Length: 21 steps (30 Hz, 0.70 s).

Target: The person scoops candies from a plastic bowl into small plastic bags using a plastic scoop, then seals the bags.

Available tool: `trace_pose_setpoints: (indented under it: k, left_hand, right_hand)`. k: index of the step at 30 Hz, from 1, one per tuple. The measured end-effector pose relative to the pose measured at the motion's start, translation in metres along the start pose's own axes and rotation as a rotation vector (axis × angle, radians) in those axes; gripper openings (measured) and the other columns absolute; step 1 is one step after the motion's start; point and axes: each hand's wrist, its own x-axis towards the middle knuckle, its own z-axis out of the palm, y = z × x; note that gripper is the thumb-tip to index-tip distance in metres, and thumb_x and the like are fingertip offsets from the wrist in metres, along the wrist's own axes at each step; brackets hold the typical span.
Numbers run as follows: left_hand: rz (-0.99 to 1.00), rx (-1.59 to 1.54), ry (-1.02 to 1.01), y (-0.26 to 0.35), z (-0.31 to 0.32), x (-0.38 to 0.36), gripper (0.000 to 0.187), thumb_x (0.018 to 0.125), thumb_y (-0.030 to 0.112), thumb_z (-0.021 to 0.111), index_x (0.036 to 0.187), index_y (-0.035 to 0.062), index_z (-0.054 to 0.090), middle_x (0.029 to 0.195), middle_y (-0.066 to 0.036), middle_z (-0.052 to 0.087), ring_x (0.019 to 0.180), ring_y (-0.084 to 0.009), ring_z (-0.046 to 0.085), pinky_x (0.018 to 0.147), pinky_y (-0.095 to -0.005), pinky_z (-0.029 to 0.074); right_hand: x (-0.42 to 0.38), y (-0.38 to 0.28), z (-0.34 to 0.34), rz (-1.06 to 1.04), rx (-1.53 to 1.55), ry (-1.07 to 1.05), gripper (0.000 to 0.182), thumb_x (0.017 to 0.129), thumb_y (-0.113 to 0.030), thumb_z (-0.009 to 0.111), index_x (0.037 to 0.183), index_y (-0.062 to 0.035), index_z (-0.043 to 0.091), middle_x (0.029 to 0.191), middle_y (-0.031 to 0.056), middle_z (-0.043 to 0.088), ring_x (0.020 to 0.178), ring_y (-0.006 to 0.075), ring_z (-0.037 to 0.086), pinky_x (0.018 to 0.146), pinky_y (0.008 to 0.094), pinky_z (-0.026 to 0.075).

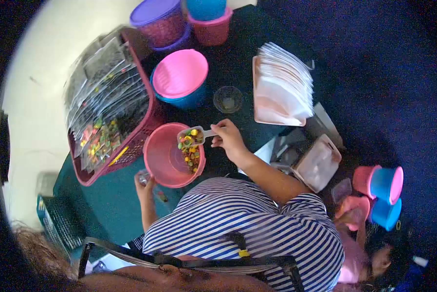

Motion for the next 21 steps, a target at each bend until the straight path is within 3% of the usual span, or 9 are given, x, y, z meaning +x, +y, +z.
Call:
trace_pose_setpoints:
  k: [3,4,6,8,10,12,16,21]
  left_hand:
    - [0.032,0.063,-0.092,0.006,-0.022,0.007,0.055,0.081,0.009,0.076,0.125,0.0049,0.043,0.102,-0.008,0.061,0.090,-0.0151,0.061,0.078,-0.0294,0.052]
    - [0.036,0.179,-0.104,0.016,-0.025,0.007,0.055,0.080,0.008,0.076,0.124,0.0034,0.044,0.113,-0.012,0.059,0.099,-0.0193,0.061,0.084,-0.0336,0.051]
    - [0.318,0.556,0.034,0.034,-0.013,-0.001,0.057,0.073,0.004,0.078,0.121,0.0022,0.047,0.120,-0.016,0.055,0.108,-0.0270,0.058,0.091,-0.0386,0.048]
    - [0.584,0.771,0.127,0.073,0.003,-0.017,0.060,0.071,0.010,0.079,0.122,0.0032,0.049,0.111,-0.015,0.056,0.105,-0.0293,0.056,0.089,-0.0372,0.047]
    - [0.740,0.739,0.031,0.099,0.012,-0.026,0.064,0.063,0.004,0.080,0.120,0.0043,0.051,0.109,-0.015,0.056,0.105,-0.0324,0.055,0.090,-0.0389,0.047]
    - [0.685,0.627,-0.108,0.106,0.015,-0.029,0.066,0.059,0.002,0.082,0.118,0.0042,0.052,0.108,-0.014,0.058,0.104,-0.0314,0.056,0.090,-0.0384,0.047]
    - [0.567,0.567,-0.135,0.102,0.020,-0.034,0.067,0.060,0.004,0.084,0.119,0.0046,0.052,0.109,-0.014,0.063,0.102,-0.0324,0.062,0.087,-0.0398,0.050]
    - [0.647,0.524,-0.325,0.113,0.015,-0.036,0.071,0.060,0.009,0.085,0.122,0.0057,0.053,0.113,-0.017,0.063,0.104,-0.0361,0.062,0.087,-0.0423,0.051]
  right_hand:
    - [-0.010,0.018,0.003,-0.014,0.025,-0.002,0.025,0.090,-0.022,0.068,0.099,-0.0081,0.049,0.077,0.0049,0.057,0.059,0.0138,0.059,0.054,0.0319,0.055]
    - [-0.013,0.023,0.003,0.010,0.048,0.010,0.025,0.090,-0.023,0.068,0.098,-0.0089,0.049,0.077,0.0048,0.057,0.060,0.0137,0.060,0.054,0.0323,0.055]
    - [-0.014,0.029,0.000,-0.014,0.049,0.027,0.024,0.091,-0.024,0.067,0.098,-0.0096,0.049,0.077,0.0044,0.058,0.061,0.0135,0.060,0.055,0.0319,0.054]
    - [-0.021,0.035,0.002,-0.061,0.061,0.065,0.021,0.093,-0.025,0.064,0.098,-0.0109,0.050,0.078,0.0037,0.058,0.063,0.0130,0.060,0.057,0.0314,0.055]
    - [-0.027,0.029,0.009,-0.087,0.062,0.050,0.018,0.095,-0.025,0.061,0.098,-0.0116,0.050,0.079,0.0033,0.059,0.065,0.0126,0.060,0.059,0.0315,0.055]
    - [-0.042,0.024,0.017,-0.105,0.072,-0.003,0.017,0.096,-0.025,0.059,0.099,-0.0119,0.049,0.080,0.0035,0.059,0.067,0.0126,0.060,0.061,0.0318,0.055]
    - [-0.074,0.003,0.050,-0.138,0.061,-0.071,0.013,0.099,-0.023,0.054,0.100,-0.0123,0.047,0.080,0.0039,0.060,0.069,0.0140,0.061,0.062,0.0310,0.055]
    - [-0.088,-0.001,0.075,-0.181,0.009,-0.145,0.014,0.100,-0.022,0.052,0.101,-0.0098,0.046,0.084,0.0055,0.058,0.069,0.0163,0.062,0.059,0.0316,0.055]
